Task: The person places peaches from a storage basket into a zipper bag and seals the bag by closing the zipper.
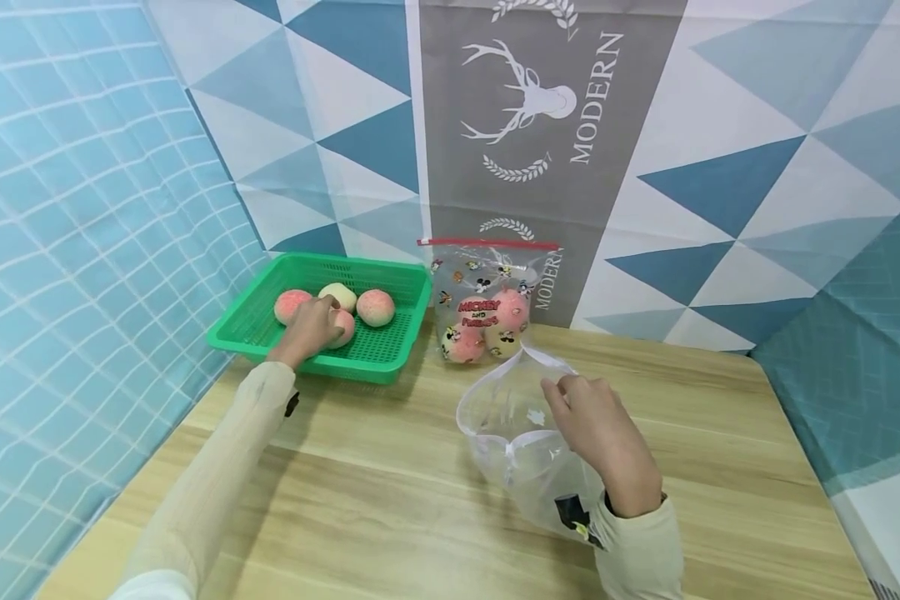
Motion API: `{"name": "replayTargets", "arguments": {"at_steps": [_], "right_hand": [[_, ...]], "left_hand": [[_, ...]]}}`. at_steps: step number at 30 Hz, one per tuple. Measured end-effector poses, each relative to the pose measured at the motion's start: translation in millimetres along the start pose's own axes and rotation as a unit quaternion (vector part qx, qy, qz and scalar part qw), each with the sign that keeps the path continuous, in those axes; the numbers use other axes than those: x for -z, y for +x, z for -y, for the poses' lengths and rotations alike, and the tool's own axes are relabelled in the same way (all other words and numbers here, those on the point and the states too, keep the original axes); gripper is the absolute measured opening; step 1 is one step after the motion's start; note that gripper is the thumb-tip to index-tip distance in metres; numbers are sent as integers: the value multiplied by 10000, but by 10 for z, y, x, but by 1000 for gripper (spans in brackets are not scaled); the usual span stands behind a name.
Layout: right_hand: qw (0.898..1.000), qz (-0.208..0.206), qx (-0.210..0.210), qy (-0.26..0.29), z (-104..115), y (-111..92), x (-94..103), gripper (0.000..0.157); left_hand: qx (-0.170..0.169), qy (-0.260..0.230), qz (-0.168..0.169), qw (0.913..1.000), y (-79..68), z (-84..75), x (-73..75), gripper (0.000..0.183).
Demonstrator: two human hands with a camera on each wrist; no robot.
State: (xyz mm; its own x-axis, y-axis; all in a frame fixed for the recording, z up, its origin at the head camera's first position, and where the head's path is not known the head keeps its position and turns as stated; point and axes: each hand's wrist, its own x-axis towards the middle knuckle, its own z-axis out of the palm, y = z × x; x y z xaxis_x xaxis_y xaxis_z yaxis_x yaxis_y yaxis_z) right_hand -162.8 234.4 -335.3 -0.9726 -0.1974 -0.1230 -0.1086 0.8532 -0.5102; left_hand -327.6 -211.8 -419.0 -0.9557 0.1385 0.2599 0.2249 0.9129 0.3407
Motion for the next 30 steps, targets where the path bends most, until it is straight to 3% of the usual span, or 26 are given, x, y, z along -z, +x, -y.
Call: {"name": "replayTargets", "arguments": {"at_steps": [7,13,18,20,25,30], "right_hand": [[10000,17,12,-42,-5,-30,7,49],[9998,72,-49,-174,-69,-55,88,51],[9998,59,-73,-169,-96,-48,48,48],[9998,30,-60,-167,-102,-40,33,47],[9999,26,-15,-160,-104,-2,22,44],[9998,101,-52,-138,-90,18,6,45]], "left_hand": [[48,-72,42,10000,-32,49,14,39],[31,-230,465,9987,-27,8,-31,44],[16,-245,659,9975,9,17,-47,35],[-54,-251,676,9974,36,12,-44,31],[-262,-235,659,9972,77,-8,-26,46],[-484,-279,342,9979,83,-21,-9,49]]}}
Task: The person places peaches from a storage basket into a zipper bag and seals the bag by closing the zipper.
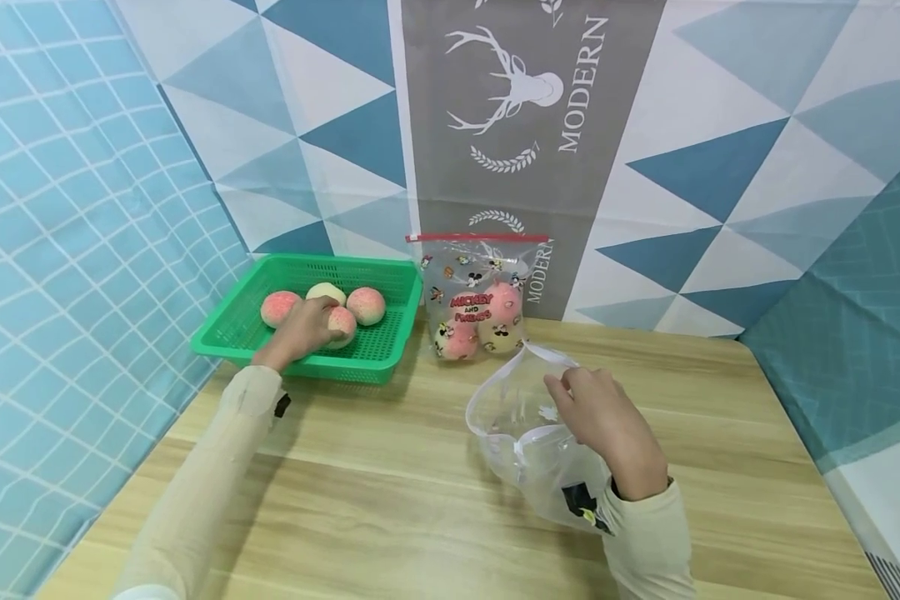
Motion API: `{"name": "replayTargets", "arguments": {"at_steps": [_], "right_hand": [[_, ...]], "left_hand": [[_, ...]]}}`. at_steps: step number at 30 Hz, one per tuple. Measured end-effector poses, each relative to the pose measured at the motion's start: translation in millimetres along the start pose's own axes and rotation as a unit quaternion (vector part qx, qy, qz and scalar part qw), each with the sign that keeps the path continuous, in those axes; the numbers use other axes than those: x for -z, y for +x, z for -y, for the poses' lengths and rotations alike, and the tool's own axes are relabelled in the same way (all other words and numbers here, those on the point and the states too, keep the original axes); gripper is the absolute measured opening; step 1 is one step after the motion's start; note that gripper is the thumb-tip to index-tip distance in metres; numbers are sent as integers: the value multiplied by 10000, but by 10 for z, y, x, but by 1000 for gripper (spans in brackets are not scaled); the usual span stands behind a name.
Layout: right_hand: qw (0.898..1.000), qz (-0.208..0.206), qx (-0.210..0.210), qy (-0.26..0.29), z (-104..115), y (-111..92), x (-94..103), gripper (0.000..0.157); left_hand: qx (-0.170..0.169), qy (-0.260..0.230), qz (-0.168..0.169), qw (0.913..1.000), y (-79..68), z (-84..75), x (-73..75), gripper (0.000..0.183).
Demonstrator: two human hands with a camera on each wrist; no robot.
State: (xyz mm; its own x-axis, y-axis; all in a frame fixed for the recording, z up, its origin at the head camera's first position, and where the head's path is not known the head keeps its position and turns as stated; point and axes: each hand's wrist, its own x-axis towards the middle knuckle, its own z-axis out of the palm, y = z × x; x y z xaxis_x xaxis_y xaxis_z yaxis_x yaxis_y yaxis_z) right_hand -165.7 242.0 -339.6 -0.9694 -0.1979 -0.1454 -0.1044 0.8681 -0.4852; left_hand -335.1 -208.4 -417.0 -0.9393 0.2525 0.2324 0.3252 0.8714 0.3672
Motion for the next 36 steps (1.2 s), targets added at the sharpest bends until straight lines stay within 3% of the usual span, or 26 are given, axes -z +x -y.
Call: {"name": "replayTargets", "arguments": {"at_steps": [5,11,22,31,36], "right_hand": [[10000,4,-28,-3,-38,-8,-1,43],[10000,27,-53,27,-71,-9,-38,42],[9999,45,-41,105,-24,26,-53,41],[9999,89,-69,129,-12,9,-10,40],[9998,125,-80,146,-17,-2,-6,40]], "left_hand": [[-122,-161,-260,9995,6,-56,-10,58],[-183,-481,-476,9975,-41,-177,20,55],[-254,-891,-1218,9882,-200,-453,303,57],[3,-1126,-1052,9881,-256,-636,458,63],[-65,-1247,-1006,9871,-276,-806,601,61]]}}
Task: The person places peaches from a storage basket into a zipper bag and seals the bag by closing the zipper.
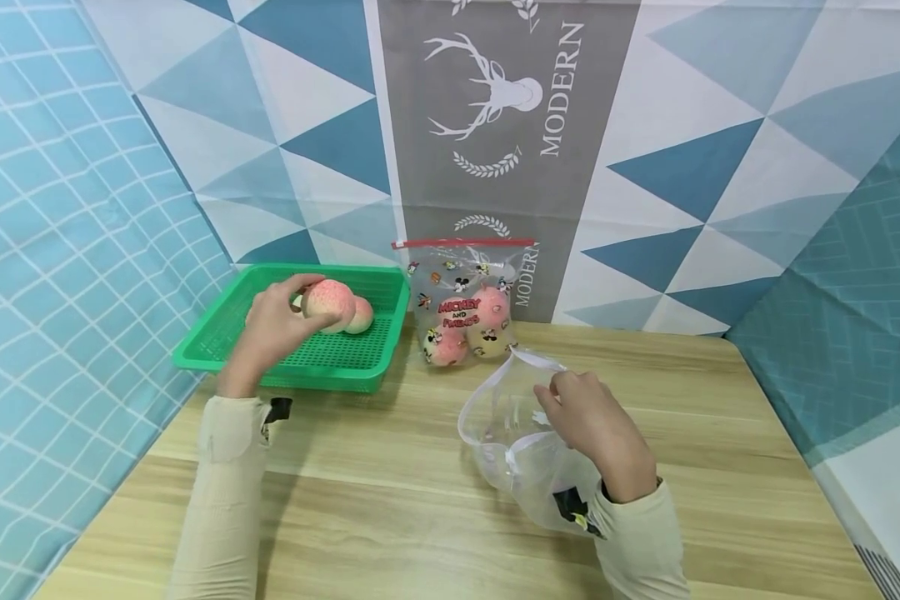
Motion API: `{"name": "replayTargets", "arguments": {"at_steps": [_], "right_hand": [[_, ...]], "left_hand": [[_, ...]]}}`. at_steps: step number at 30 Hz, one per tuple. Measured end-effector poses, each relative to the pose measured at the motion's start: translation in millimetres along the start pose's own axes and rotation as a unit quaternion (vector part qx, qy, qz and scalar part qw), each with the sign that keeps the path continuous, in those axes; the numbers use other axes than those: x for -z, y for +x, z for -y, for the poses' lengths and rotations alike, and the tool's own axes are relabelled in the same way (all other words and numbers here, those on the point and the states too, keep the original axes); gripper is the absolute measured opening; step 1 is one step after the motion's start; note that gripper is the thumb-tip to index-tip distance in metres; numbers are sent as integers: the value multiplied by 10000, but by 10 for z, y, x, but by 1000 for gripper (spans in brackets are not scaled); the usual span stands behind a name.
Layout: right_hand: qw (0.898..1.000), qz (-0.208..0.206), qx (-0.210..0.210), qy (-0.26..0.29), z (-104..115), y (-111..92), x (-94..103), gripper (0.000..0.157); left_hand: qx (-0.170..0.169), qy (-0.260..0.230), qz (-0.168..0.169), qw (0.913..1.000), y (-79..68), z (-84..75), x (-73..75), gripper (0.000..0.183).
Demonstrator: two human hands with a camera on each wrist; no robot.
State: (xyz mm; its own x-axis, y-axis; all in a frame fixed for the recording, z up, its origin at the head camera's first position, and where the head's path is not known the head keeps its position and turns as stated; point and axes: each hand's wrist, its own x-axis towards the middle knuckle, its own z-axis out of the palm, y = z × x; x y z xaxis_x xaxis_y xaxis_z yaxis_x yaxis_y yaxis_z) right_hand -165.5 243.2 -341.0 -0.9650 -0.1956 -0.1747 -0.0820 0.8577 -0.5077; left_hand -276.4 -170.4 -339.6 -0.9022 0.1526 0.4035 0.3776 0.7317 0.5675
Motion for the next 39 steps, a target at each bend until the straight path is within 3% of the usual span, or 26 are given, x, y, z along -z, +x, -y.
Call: {"name": "replayTargets", "arguments": {"at_steps": [9,20,26,35,39], "right_hand": [[9999,-45,-20,-97,6,7,-28,38],[10000,-78,-9,-40,-38,-42,-59,37],[9999,-74,-77,3,-31,-64,-43,38],[9996,-275,30,-25,-2,-64,-24,37],[9993,-367,75,24,32,-50,1,37]], "left_hand": [[-417,-171,412,9981,-88,-267,99,58],[-1056,700,123,9919,-274,-741,170,60],[-1713,642,362,9825,-346,-936,63,55],[-2282,602,692,9693,-452,-1142,-141,59],[-2360,589,738,9671,-476,-1184,-181,60]]}}
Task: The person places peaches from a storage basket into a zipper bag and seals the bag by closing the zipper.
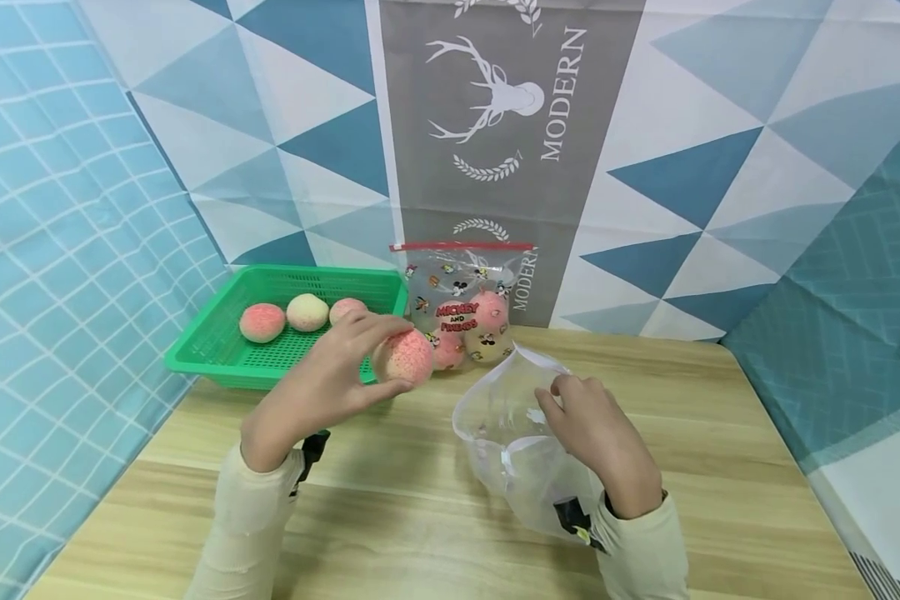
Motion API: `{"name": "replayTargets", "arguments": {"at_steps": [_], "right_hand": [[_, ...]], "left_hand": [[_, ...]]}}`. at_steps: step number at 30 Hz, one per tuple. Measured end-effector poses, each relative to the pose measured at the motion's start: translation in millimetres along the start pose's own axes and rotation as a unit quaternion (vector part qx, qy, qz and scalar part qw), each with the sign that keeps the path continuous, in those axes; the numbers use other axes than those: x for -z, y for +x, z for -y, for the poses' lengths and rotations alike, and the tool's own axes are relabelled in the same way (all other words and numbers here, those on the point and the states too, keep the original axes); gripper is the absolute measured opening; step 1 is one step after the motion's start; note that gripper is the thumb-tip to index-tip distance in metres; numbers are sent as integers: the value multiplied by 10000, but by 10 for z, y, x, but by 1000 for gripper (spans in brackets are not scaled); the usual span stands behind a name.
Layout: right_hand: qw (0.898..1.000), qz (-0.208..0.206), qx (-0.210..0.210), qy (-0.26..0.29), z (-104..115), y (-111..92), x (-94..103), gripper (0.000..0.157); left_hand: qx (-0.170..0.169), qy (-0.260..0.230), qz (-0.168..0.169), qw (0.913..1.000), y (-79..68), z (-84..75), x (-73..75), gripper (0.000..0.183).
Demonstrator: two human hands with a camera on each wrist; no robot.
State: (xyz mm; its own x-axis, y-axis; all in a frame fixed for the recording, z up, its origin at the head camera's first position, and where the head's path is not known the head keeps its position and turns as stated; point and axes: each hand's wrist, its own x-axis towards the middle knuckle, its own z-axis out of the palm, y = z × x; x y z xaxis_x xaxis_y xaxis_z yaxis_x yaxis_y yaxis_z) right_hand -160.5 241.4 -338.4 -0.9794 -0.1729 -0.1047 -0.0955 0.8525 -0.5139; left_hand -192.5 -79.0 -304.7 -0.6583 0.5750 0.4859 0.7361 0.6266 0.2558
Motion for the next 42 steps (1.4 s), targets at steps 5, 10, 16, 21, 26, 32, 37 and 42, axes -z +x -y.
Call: {"name": "replayTargets", "arguments": {"at_steps": [5,10,16,21,26,32,37,42], "right_hand": [[10000,-47,0,-2,15,2,23,38],[10000,-38,15,-10,17,-1,21,38],[10000,-48,14,-18,29,-16,15,38],[10000,-21,35,-7,60,-13,3,37],[9998,-55,200,-50,85,-4,-21,31],[9971,-285,625,-315,90,-12,-44,33],[9982,-205,530,-212,82,-23,-58,24],[9976,-247,559,-311,78,-13,-47,34]], "left_hand": [[-16,42,-42,10000,5,-39,-2,61],[-118,46,53,9999,35,-75,-71,62],[-464,9,181,9988,99,-141,-197,62],[-605,-23,161,9980,109,-173,-255,61],[-807,-6,250,9964,131,-219,-355,58],[-1049,-74,550,9929,160,-303,-537,58],[-1143,395,921,9884,181,-349,-680,58],[-1442,796,688,9839,171,-373,-815,59]]}}
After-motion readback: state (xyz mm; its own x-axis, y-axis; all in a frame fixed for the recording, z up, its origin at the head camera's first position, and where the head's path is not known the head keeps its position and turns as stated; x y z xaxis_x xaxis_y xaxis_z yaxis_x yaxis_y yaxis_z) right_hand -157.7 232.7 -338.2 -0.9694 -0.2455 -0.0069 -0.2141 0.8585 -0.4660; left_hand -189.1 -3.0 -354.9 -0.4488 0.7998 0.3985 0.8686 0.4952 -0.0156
